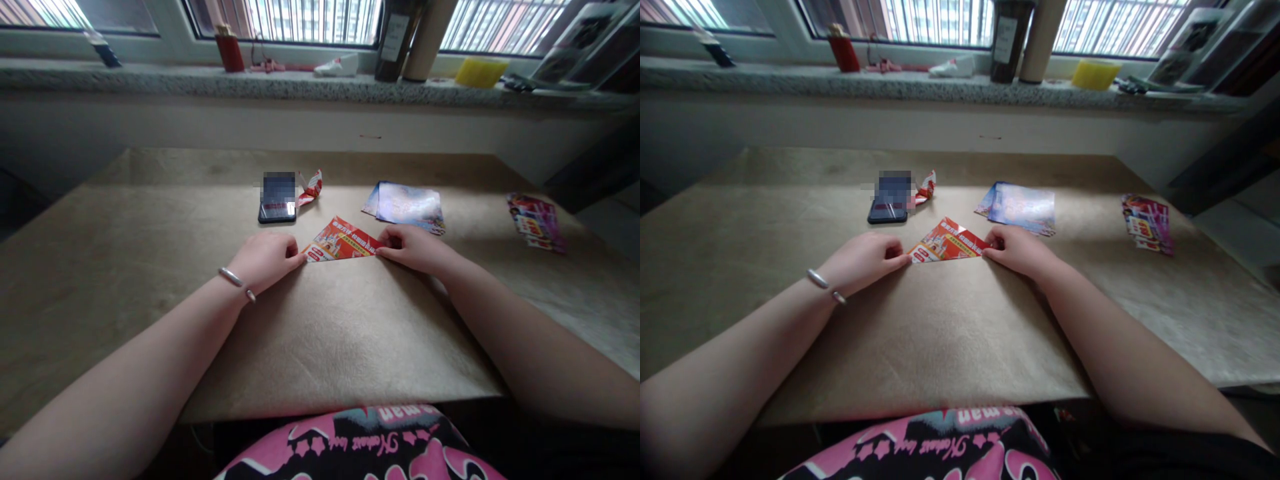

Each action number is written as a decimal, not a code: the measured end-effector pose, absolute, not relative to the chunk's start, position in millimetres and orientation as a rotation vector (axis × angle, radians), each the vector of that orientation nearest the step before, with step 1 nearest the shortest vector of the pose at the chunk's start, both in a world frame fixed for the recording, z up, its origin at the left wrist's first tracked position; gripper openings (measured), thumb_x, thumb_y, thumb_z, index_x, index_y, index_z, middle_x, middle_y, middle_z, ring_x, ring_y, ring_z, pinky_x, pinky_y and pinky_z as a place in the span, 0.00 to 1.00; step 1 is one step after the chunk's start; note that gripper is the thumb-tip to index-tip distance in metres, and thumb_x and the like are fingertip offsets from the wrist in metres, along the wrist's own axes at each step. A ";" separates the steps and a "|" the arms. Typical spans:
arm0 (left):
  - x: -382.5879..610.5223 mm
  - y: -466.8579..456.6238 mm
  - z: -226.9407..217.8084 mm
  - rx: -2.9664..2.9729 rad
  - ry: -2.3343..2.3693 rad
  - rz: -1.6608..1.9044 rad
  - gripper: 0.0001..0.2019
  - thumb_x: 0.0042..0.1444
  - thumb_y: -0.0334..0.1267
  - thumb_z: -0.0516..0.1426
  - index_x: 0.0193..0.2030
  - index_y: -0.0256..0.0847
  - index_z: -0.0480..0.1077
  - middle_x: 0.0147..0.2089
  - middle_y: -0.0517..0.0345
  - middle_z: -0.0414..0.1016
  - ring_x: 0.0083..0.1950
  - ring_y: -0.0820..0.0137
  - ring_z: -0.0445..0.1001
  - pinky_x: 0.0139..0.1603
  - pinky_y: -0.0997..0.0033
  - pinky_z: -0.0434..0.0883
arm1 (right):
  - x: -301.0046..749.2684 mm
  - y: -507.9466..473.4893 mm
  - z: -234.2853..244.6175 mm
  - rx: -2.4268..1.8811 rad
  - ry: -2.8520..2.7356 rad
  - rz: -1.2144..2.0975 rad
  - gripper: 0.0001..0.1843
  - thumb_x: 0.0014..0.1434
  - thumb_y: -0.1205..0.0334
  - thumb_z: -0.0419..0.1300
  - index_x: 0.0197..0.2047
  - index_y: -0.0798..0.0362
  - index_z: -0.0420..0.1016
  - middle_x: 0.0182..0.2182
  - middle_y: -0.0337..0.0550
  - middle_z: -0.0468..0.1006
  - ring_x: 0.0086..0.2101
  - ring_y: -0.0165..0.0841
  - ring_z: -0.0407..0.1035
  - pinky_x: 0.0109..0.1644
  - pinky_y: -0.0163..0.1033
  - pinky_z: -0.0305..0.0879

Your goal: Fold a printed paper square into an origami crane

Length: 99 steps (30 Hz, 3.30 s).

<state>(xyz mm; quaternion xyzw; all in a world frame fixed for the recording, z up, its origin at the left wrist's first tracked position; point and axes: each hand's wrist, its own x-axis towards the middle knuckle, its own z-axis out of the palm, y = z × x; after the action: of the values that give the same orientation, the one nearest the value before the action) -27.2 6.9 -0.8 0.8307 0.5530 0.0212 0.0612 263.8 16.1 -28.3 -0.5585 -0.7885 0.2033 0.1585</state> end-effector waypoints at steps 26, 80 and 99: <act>-28.7 0.7 0.8 2.836 1.414 0.249 0.11 0.58 0.34 0.51 0.40 0.43 0.75 0.41 0.54 0.75 0.42 0.65 0.72 0.43 0.67 0.66 | 249.4 0.2 -15.4 -1.032 -2.539 0.176 0.07 0.56 0.69 0.54 0.33 0.51 0.73 0.33 0.45 0.74 0.36 0.35 0.68 0.41 0.39 0.64; -18.3 -13.5 3.1 2.961 0.831 0.287 0.13 0.59 0.47 0.53 0.43 0.42 0.72 0.44 0.53 0.72 0.43 0.67 0.70 0.41 0.70 0.66 | 230.3 -11.7 -23.2 -1.071 -2.501 0.434 0.05 0.57 0.62 0.59 0.31 0.52 0.74 0.31 0.42 0.74 0.32 0.30 0.67 0.35 0.34 0.60; -16.8 -1.6 -7.4 2.656 1.248 0.217 0.14 0.61 0.44 0.50 0.31 0.40 0.70 0.34 0.56 0.74 0.35 0.70 0.70 0.33 0.72 0.62 | 235.5 -10.0 -16.7 -1.223 -2.474 0.524 0.05 0.50 0.65 0.63 0.33 0.54 0.72 0.27 0.38 0.70 0.27 0.27 0.62 0.30 0.32 0.56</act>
<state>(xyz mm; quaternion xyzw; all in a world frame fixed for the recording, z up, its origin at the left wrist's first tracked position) -16.8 -1.6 -7.4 0.8981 0.4221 0.0732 0.0993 235.5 -10.0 -16.7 -0.4294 -0.8686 0.1838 0.1654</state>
